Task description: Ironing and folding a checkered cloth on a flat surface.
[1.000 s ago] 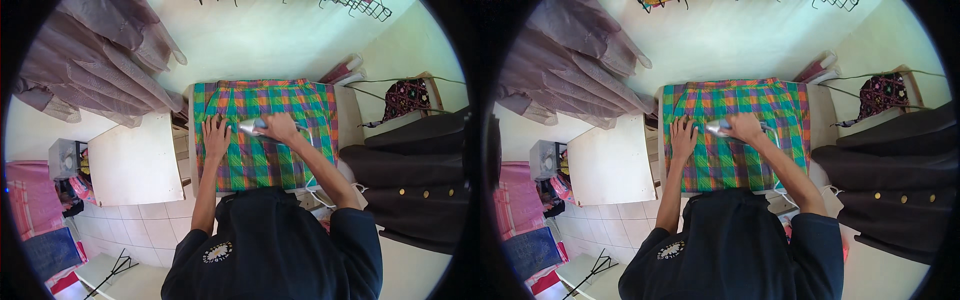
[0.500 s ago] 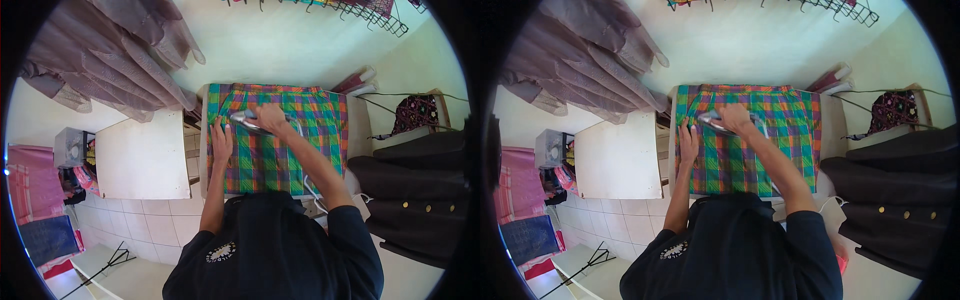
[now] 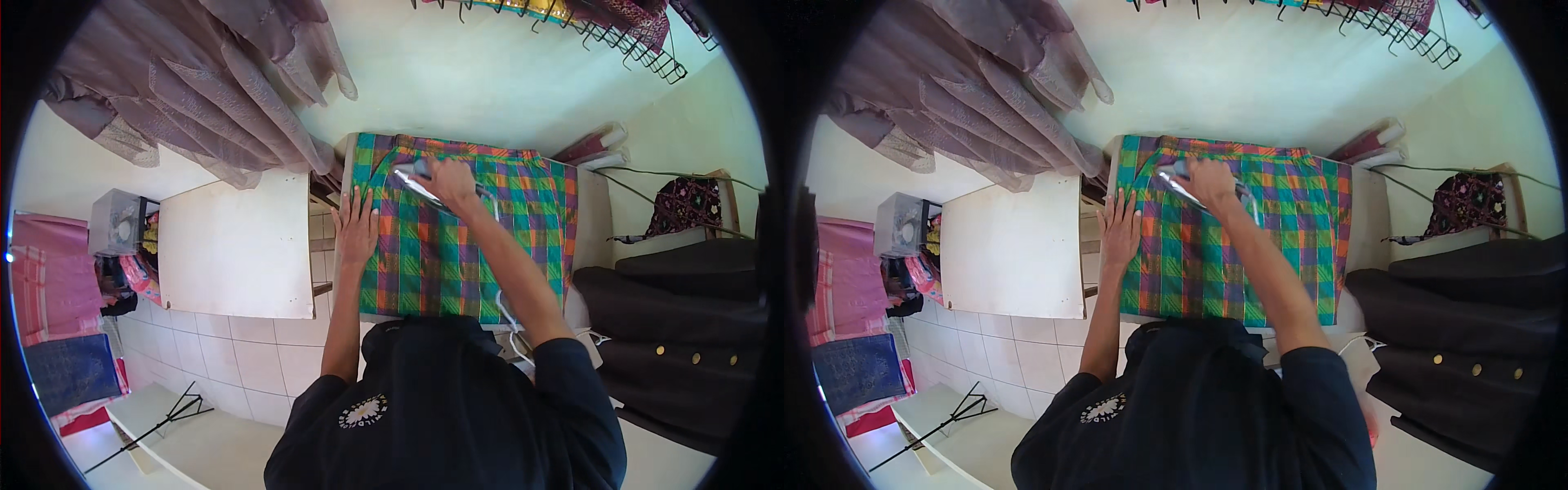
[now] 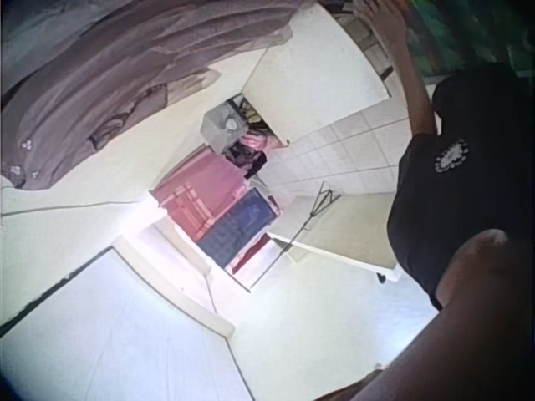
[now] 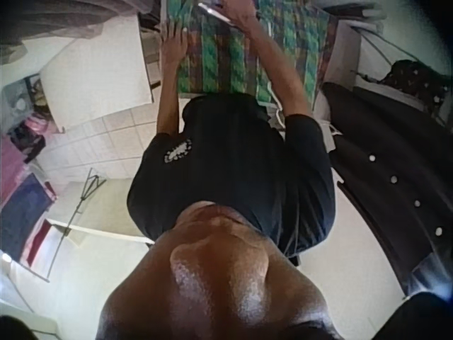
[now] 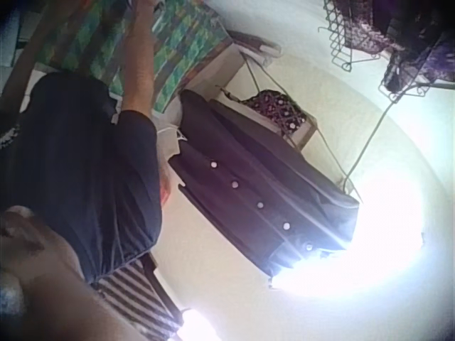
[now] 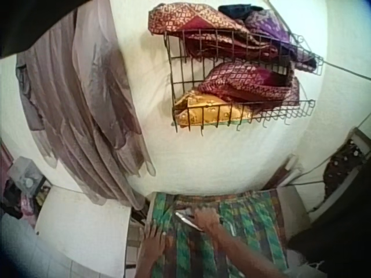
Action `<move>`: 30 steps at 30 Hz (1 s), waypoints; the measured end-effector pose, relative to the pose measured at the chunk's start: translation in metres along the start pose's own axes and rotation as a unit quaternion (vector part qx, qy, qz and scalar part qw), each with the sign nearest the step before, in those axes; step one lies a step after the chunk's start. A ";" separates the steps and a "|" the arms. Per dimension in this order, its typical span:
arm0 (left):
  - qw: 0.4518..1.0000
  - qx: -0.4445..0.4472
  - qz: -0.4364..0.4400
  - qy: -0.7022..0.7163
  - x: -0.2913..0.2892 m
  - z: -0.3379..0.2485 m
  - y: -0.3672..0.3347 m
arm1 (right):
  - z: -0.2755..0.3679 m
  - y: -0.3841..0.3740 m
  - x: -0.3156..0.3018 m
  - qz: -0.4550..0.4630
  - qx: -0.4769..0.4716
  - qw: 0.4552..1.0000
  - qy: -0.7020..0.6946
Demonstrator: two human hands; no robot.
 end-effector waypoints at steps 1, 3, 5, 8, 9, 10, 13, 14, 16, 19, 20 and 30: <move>1.000 -0.009 0.004 0.019 0.001 0.001 0.000 | 0.000 -0.002 0.001 0.000 -0.002 1.000 0.001; 0.999 -0.017 0.008 0.027 0.004 0.001 0.000 | -0.001 -0.006 0.009 0.042 0.005 0.999 0.005; 0.999 -0.026 0.016 0.035 0.007 0.006 0.000 | 0.005 -0.004 0.007 0.062 -0.039 0.997 0.010; 0.996 -0.011 -0.004 0.088 -0.001 0.003 -0.007 | -0.007 -0.008 0.005 0.031 0.029 0.999 -0.027; 0.991 -0.010 -0.015 0.132 -0.002 0.007 -0.010 | -0.006 -0.010 0.009 0.048 0.045 0.997 -0.032; 0.984 -0.008 -0.027 0.175 -0.001 0.016 -0.012 | -0.001 -0.009 0.006 0.054 0.035 0.996 -0.063; 0.982 0.031 -0.046 0.180 -0.007 0.034 -0.015 | 0.021 0.013 -0.001 0.158 -0.015 0.987 -0.033; 0.980 0.056 -0.024 0.189 -0.008 0.031 -0.021 | 0.020 0.016 0.004 0.135 -0.038 0.989 -0.052; 0.985 0.059 -0.019 0.160 -0.015 0.035 -0.027 | 0.030 0.032 0.003 0.159 -0.120 0.979 -0.048; 0.981 0.068 0.051 0.173 -0.006 0.039 -0.034 | 0.053 0.059 0.003 0.184 -0.244 0.952 -0.021; 0.982 0.063 0.052 0.172 -0.005 0.042 -0.036 | 0.046 0.052 0.002 0.160 -0.186 0.969 -0.026; 0.984 0.027 0.129 0.121 0.009 0.030 -0.061 | 0.037 0.053 -0.008 0.072 -0.088 0.991 -0.065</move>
Point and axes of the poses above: each hand's wrist, its own y-axis away from the middle knuckle, its own x-axis out of the palm, z = x × y, the point moved 10 cm from there along -y, towards the middle knuckle, and after that the axes turned 12 degrees about x, right-handed, at the moved point
